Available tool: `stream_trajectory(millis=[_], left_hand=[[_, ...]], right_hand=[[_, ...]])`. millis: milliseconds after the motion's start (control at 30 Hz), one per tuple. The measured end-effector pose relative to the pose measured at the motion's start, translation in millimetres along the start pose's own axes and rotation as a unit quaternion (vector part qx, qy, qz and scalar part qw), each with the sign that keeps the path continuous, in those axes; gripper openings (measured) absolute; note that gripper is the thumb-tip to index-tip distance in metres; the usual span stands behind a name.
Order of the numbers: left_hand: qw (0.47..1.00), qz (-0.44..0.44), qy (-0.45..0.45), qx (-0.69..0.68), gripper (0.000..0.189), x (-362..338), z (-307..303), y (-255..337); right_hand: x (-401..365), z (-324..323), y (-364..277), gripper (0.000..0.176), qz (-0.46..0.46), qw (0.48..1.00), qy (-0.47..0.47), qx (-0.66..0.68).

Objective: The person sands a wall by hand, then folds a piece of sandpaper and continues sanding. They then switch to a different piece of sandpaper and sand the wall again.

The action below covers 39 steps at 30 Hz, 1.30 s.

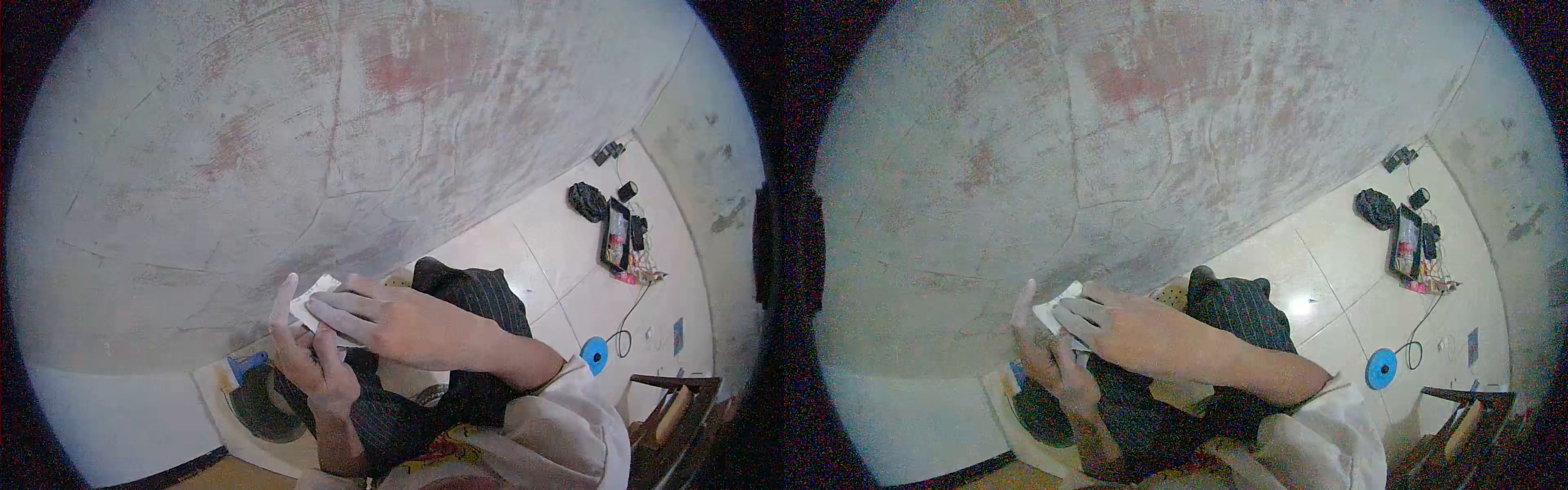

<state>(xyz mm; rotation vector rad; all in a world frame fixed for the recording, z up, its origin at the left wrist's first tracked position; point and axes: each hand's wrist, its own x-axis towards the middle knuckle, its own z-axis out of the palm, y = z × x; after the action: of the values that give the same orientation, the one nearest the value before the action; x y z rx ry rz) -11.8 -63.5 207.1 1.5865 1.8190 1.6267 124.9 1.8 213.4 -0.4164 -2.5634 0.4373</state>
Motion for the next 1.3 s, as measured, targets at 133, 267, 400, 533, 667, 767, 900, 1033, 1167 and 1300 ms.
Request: stream_trajectory(millis=[133, 267, 400, 533, 667, 767, 900, 1033, 1167, 1300], left_hand=[[0.993, -0.060, 0.015, -0.097, 0.050, -3, 5, 2], [0.998, 0.029, -0.004, -0.061, 0.050, 0, 7, -4], [0.989, -0.072, -0.005, -0.130, 0.049, 1, 7, 3], [0.991, -0.067, -0.019, -0.111, 0.043, 1, 6, -6], [0.991, -0.079, -0.015, -0.107, 0.040, 4, 14, 1], [0.991, -0.087, -0.009, -0.102, 0.040, 6, 15, 0], [0.998, -0.039, 0.020, -0.036, 0.039, 4, 17, -5], [0.987, -0.148, 0.027, 0.048, 0.042, -1, 5, -16], [0.996, -0.070, 0.030, -0.053, 0.037, 5, 8, -24], [0.991, -0.094, 0.054, -0.078, 0.034, 6, 15, -10]], right_hand=[[0, -11, -2, 0.052, 0.034, 0.998, -0.053, 0.027], [-5, -5, 8, 0.044, 0.013, 0.999, 0.004, 0.048], [-8, -17, 15, 0.042, 0.021, 0.998, -0.005, 0.055], [-13, -22, 22, 0.044, 0.100, 0.991, 0.025, 0.089], [-8, -22, 22, 0.046, 0.140, 0.977, -0.015, 0.159], [-7, -21, 22, 0.047, 0.095, 0.983, 0.038, 0.153], [-7, -17, 21, 0.051, 0.120, 0.986, 0.043, 0.106], [0, -22, 21, 0.052, 0.123, 0.985, 0.051, 0.111], [0, -24, 22, 0.050, 0.126, 0.975, 0.109, 0.145], [-3, -27, 23, 0.050, 0.096, 0.974, 0.132, 0.159]])
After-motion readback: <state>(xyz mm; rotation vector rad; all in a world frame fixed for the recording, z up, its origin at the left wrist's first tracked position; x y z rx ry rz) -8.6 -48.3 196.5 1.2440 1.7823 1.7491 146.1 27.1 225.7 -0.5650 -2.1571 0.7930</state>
